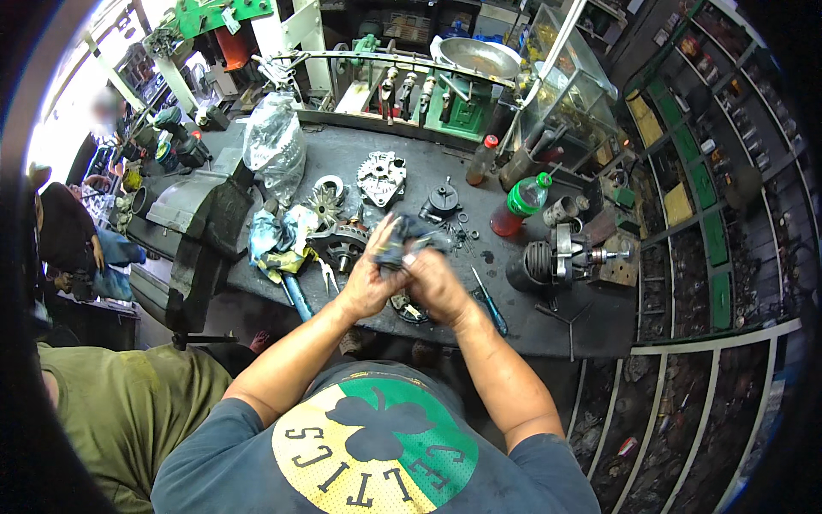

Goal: The person cleans and assembles small mechanical components on a workbench. They wipe parts with a cloth, insert pins and fasteners, and fit pieces together by hand. The person handles multiple small metal parts and uses a rag to clean surfaces during the process.

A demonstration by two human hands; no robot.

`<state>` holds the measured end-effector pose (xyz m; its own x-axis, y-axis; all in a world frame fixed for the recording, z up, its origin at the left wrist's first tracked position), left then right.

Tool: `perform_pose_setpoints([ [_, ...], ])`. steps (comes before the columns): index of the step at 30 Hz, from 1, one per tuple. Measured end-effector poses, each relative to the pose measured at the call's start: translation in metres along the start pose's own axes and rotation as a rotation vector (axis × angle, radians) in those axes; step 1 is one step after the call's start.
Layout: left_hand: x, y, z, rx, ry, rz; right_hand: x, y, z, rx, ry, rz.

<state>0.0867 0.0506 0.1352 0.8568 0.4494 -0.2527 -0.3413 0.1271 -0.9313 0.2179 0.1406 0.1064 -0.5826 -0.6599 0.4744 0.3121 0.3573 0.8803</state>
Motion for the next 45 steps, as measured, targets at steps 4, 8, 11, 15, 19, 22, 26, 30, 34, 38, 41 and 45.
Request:
perform_pose_setpoints([
  [4, -0.028, -0.012, 0.014, 0.021, -0.188, 0.149, 0.022, 0.042, -0.02, 0.094, 0.305, -0.151],
  [8, -0.014, 0.054, -0.028, -0.431, -0.056, 0.266, -0.05, 0.022, -0.042, 0.087, 0.297, -1.188],
  [11, 0.042, 0.124, -0.077, -0.317, 0.034, 0.627, -0.066, -0.028, -0.065, 0.141, 0.384, -1.271],
  [15, 0.037, 0.161, -0.065, -0.832, 0.033, 0.152, -0.068, -0.048, -0.069, -0.013, 0.234, -1.346],
  [19, 0.026, 0.101, -0.037, -0.828, 0.085, 0.413, -0.072, -0.039, -0.071, -0.024, 0.201, -1.347],
  [22, 0.024, 0.12, -0.056, -0.906, 0.087, 0.258, -0.067, -0.032, -0.071, -0.051, 0.2, -1.383],
  [26, 0.011, 0.125, -0.085, -0.787, 0.082, 0.044, -0.071, -0.031, -0.07, -0.063, 0.187, -1.376],
  [30, 0.01, 0.061, -0.098, -0.566, -0.124, 0.248, -0.073, -0.032, -0.069, -0.059, 0.174, -1.36],
  [34, 0.066, 0.055, -0.101, -0.07, 0.413, 0.996, -0.078, -0.047, -0.071, -0.134, 0.205, -1.439],
  [38, 0.069, 0.063, -0.105, 0.232, 0.346, 0.903, -0.075, -0.039, -0.072, -0.11, 0.198, -1.445],
  [41, 0.063, 0.074, -0.1, 0.316, 0.435, 0.841, -0.068, -0.032, -0.07, -0.074, 0.171, -1.465],
  [45, 0.046, 0.077, -0.118, 0.45, 0.5, 0.818, -0.064, -0.025, -0.072, -0.048, 0.154, -1.497],
])
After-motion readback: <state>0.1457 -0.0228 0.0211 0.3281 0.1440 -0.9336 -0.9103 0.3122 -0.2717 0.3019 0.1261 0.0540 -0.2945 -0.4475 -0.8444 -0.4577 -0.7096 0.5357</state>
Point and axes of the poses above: each hand's wrist, its own z-axis towards the middle knuckle, its own x-axis out of the palm, y = z × x, the point moved 6 cm from there along z, towards the middle knuckle, and after that the axes turned 10 degrees about -x, right-handed, at the moved point
